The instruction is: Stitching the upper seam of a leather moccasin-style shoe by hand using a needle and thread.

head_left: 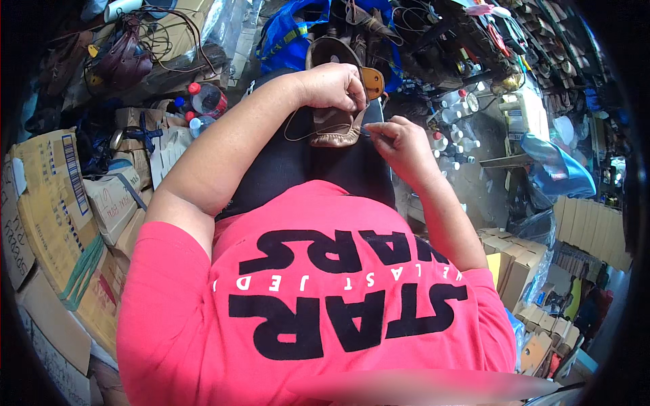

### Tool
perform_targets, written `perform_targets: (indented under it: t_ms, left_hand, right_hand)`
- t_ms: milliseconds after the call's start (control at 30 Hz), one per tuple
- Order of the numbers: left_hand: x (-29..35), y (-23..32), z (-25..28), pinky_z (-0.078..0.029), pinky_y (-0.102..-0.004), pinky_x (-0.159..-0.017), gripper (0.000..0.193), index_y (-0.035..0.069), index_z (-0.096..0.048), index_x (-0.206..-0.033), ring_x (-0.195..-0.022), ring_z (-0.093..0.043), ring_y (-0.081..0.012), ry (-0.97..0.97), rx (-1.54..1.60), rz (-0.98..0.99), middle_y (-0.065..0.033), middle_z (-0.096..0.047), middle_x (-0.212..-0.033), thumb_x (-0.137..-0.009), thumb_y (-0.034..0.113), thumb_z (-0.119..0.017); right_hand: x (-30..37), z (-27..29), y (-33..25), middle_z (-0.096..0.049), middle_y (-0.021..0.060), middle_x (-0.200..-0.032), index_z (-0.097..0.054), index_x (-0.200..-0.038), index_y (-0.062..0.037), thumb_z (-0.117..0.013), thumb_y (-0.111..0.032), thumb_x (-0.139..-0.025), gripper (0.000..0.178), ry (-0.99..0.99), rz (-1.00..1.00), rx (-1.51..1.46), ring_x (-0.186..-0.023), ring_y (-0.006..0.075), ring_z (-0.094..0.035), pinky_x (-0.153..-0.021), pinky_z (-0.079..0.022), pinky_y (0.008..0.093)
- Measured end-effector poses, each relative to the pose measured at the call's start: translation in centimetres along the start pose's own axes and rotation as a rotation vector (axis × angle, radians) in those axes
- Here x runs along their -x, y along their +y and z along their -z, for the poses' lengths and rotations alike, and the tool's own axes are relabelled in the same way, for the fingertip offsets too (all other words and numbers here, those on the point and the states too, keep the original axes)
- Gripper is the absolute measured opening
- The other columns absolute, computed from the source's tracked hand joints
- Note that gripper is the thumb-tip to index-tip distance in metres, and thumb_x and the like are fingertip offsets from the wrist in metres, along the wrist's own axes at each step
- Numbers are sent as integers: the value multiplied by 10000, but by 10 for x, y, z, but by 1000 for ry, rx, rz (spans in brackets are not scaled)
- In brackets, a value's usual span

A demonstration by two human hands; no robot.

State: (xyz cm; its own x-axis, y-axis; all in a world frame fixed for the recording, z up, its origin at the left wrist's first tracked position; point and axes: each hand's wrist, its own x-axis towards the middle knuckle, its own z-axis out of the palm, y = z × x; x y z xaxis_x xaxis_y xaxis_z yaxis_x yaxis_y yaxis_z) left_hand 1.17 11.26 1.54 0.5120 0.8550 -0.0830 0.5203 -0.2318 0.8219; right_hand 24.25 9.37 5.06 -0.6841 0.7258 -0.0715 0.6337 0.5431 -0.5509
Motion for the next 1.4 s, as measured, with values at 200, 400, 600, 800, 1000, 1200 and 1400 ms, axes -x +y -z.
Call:
perform_targets:
  t_ms: [200, 400, 600, 800, 1000, 1200, 1400]
  left_hand:
    - [-3, -11, -5, -445, -309, -870, 193, 130, -757, -949, -963, -546, -216, 12, 1, -27, -59, -545, -969, -756, 141, -747]
    - [-1, -5, -1, -446, -321, -899, 240, 145, -756, -980, -999, -551, -231, -40, -22, 19, -70, -545, -1014, -740, 152, -765]
    - [3, -4, -2, -446, -328, -910, 270, 159, -756, -985, -1010, -550, -239, -19, -62, 5, -64, -546, -1025, -716, 156, -779]
    - [1, -5, -5, -449, -328, -907, 288, 168, -754, -986, -1016, -551, -238, -1, -66, 0, -66, -549, -1021, -701, 141, -783]
    - [2, -7, -4, -449, -334, -909, 311, 162, -747, -995, -1017, -550, -244, 0, -59, -12, -65, -549, -1026, -688, 128, -783]
    - [2, -8, -9, -449, -343, -907, 334, 169, -747, -986, -1022, -552, -251, 30, -79, -41, -67, -550, -1030, -658, 142, -802]
    - [0, -8, -11, -458, -339, -897, 281, 147, -743, -945, -1004, -571, -251, 26, -117, -25, -67, -568, -1024, -667, 139, -790]
  right_hand:
    - [-3, -3, 5, -639, 128, -840, -729, -977, -90, -674, -88, -800, 186, -3, 13, -30, -765, 296, -659, -696, -525, 357]
    - [-14, 9, 9, -651, 121, -867, -731, -966, -96, -669, -73, -785, 192, -67, 83, 7, -793, 290, -663, -710, -529, 357]
    - [-12, 5, 5, -652, 114, -842, -723, -937, -95, -668, -90, -783, 163, -46, 100, 18, -789, 298, -652, -711, -528, 372]
    - [9, -28, 14, -637, 70, -761, -707, -887, -133, -684, -127, -784, 105, 230, 133, 87, -688, 293, -609, -633, -485, 387]
    - [-5, -19, 21, -614, 71, -783, -715, -914, -127, -696, -106, -798, 119, 137, 197, 106, -734, 265, -619, -655, -489, 358]
    - [-20, -14, 45, -596, 37, -913, -735, -960, -122, -709, -31, -814, 174, -68, 28, -417, -821, 160, -616, -737, -500, 284]
    - [-25, -24, 27, -620, 66, -880, -727, -940, -112, -717, -44, -798, 158, -15, 123, -237, -813, 201, -638, -722, -508, 304]
